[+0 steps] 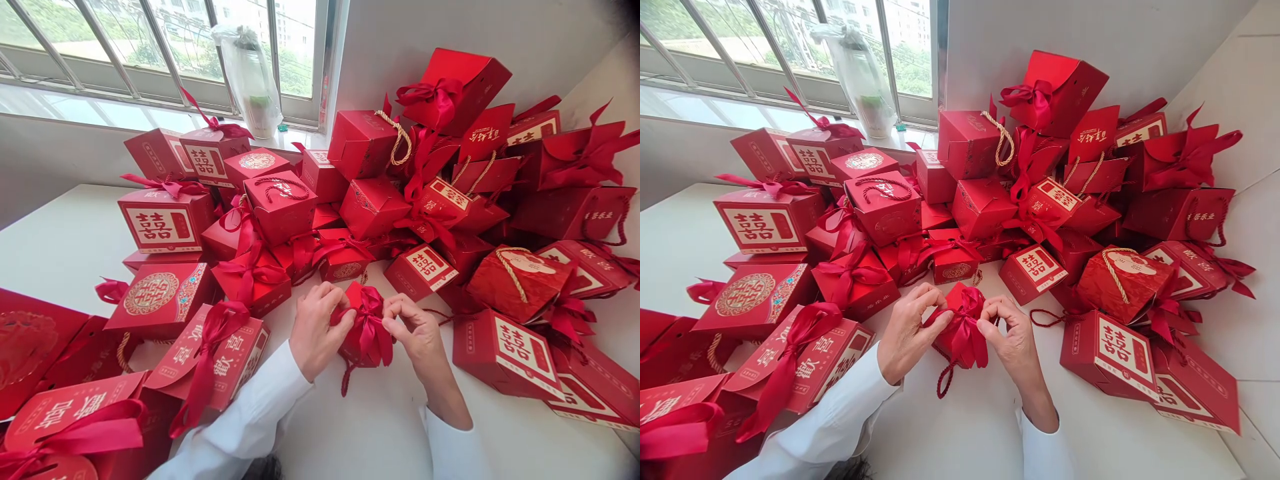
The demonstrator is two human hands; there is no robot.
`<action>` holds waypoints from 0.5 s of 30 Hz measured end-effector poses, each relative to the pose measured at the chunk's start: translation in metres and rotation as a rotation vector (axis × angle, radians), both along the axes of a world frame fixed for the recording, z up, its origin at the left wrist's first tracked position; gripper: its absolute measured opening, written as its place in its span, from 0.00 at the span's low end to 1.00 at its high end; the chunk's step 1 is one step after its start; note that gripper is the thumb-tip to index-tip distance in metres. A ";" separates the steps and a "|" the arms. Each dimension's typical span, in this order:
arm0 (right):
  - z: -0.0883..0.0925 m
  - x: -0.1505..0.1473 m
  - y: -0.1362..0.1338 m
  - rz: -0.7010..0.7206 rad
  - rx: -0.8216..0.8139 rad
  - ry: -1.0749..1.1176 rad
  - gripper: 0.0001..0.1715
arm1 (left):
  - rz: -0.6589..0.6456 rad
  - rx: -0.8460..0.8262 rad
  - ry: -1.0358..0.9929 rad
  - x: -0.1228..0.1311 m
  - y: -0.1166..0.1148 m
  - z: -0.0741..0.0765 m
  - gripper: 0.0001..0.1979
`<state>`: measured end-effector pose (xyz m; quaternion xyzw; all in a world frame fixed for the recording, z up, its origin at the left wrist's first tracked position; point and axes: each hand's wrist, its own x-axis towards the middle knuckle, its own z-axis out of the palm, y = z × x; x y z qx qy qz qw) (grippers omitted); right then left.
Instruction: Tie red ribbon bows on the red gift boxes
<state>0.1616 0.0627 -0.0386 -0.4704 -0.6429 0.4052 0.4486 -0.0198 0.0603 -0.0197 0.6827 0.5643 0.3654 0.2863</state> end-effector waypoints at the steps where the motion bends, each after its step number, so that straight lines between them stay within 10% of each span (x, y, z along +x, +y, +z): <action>1: 0.000 0.000 0.000 0.000 0.001 0.000 0.08 | 0.001 -0.006 -0.005 0.000 0.000 0.000 0.08; 15: 0.001 0.028 0.003 0.037 -0.022 0.459 0.14 | 0.031 0.006 -0.029 -0.003 0.002 -0.001 0.07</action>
